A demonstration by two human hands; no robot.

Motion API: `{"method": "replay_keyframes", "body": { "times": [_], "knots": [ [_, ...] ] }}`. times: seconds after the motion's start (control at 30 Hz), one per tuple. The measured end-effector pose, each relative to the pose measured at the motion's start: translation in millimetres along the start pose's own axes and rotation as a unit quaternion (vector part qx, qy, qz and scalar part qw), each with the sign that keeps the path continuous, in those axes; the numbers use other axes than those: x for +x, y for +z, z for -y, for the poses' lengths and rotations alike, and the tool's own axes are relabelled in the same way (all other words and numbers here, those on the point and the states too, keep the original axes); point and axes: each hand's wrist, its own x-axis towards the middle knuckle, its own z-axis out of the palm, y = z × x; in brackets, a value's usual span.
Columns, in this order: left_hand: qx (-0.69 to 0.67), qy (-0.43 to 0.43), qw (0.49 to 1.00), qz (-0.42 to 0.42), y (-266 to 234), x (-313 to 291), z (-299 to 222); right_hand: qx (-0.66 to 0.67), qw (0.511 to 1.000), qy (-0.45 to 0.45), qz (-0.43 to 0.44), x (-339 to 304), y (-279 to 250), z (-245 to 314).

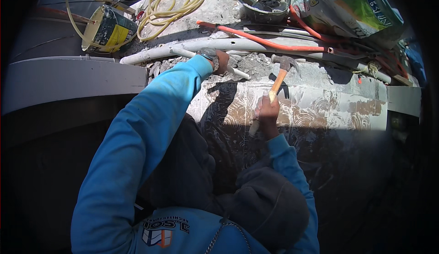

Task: Chiseling and hammering concrete or mortar from a floor surface.

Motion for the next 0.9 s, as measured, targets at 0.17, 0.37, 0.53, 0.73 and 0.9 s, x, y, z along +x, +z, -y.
{"method": "replay_keyframes", "body": {
  "times": [0.17, 0.37, 0.53, 0.73, 0.9],
  "knots": [
    [-0.139, 0.004, 0.990, 0.019, 27, -16, 34, -0.089, 0.967, 0.217, 0.100, 6, -2, -1],
    [-0.182, 0.003, 0.983, 0.004, 60, -51, 38, -0.036, 0.999, 0.003, 0.032, -8, -37, 69],
    [-0.064, 0.000, 0.997, -0.046, 4, -35, 9, -0.054, 0.998, -0.032, -0.005, -26, -27, 100],
    [-0.091, 0.042, 0.995, -0.003, 7, -44, 30, -0.020, 0.996, -0.085, -0.010, -21, -29, 109],
    [-0.161, 0.016, 0.987, -0.009, 32, -37, 44, 0.016, 0.996, -0.076, 0.047, 1, -12, 35]
  ]
}}
